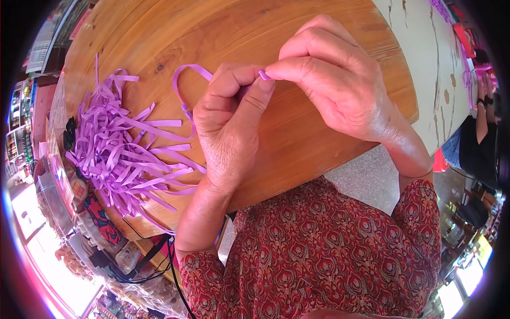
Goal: The person folds and rolls purple ribbons by hand to create small decorative knots, repeating the process with multiple ribbons from a pile.
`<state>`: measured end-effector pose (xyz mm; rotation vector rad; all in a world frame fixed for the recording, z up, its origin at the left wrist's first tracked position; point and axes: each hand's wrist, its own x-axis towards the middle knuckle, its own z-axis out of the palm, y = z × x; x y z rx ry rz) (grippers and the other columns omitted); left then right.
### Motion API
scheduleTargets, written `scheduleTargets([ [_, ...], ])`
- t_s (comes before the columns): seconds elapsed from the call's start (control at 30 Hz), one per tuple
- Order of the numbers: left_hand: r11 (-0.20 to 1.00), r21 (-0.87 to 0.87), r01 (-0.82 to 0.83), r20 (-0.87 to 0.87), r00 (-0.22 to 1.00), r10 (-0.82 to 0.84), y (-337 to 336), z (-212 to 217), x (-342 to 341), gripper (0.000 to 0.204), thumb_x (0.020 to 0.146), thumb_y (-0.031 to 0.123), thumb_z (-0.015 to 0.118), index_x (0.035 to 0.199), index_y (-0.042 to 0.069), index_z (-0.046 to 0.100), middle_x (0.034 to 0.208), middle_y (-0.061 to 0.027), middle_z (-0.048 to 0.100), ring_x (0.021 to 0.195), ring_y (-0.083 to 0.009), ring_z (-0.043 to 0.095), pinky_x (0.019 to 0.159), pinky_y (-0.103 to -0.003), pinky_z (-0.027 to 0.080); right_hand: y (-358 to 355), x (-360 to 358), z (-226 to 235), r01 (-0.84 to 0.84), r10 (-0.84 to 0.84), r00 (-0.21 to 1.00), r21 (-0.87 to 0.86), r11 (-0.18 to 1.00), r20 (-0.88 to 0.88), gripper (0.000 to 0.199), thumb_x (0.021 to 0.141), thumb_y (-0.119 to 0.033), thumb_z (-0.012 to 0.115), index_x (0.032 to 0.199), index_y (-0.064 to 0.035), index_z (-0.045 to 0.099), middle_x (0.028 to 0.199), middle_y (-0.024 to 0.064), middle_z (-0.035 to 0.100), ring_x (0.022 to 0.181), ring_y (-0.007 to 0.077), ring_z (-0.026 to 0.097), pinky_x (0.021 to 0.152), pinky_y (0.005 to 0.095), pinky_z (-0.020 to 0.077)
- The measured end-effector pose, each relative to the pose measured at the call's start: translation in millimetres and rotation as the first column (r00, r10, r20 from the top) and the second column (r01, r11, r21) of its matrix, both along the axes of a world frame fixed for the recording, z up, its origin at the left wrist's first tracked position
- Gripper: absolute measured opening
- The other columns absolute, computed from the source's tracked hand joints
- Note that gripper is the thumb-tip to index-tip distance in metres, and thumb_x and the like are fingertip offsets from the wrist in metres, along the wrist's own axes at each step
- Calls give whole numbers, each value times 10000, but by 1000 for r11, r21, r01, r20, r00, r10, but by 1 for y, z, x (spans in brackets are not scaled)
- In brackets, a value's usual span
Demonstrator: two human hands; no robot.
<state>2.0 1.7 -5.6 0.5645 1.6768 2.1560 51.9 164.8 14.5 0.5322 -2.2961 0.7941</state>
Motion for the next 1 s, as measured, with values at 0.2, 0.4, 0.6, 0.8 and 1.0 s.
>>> scheduleTargets([
  [0.2,999,18,27,130,991,-29,1,0,-1,75,854,-15,605,924,-9,629,846,9,556,744,-43,464,688,-174,384,3,-2,-2,-11,11,999,-17,1000,31,260,622,40,663,876,-11,640,797,70,554,730,231,538,598,309,448],
  [0.4,998,3,70,392,917,-65,0,7,-4,99,835,4,638,933,-9,637,786,14,587,673,-39,471,611,-173,382,9,-10,-9,-74,75,996,25,997,-39,269,607,2,687,871,-22,643,783,71,565,718,228,553,610,300,468],
  [0.6,987,20,157,472,869,-148,-3,2,-11,144,806,32,679,932,-24,638,753,13,594,623,-36,465,548,-165,349,40,-48,-9,-246,322,918,304,920,-232,130,721,-81,648,848,-60,632,799,31,578,780,191,548,668,288,456],
  [0.8,977,52,205,472,857,-205,-6,2,-17,142,799,32,686,923,-19,638,757,15,595,635,-37,476,560,-169,360,47,-56,8,-266,487,816,545,795,-312,70,738,-59,619,808,-57,616,807,46,552,780,217,521,658,286,445],
  [1.0,995,51,91,402,910,-104,-1,6,-14,96,802,14,667,890,3,629,786,16,595,664,-27,489,598,-164,391,44,-59,-11,-295,432,819,369,881,-378,68,752,-85,660,805,-69,619,785,38,574,747,229,540,626,301,452],
])
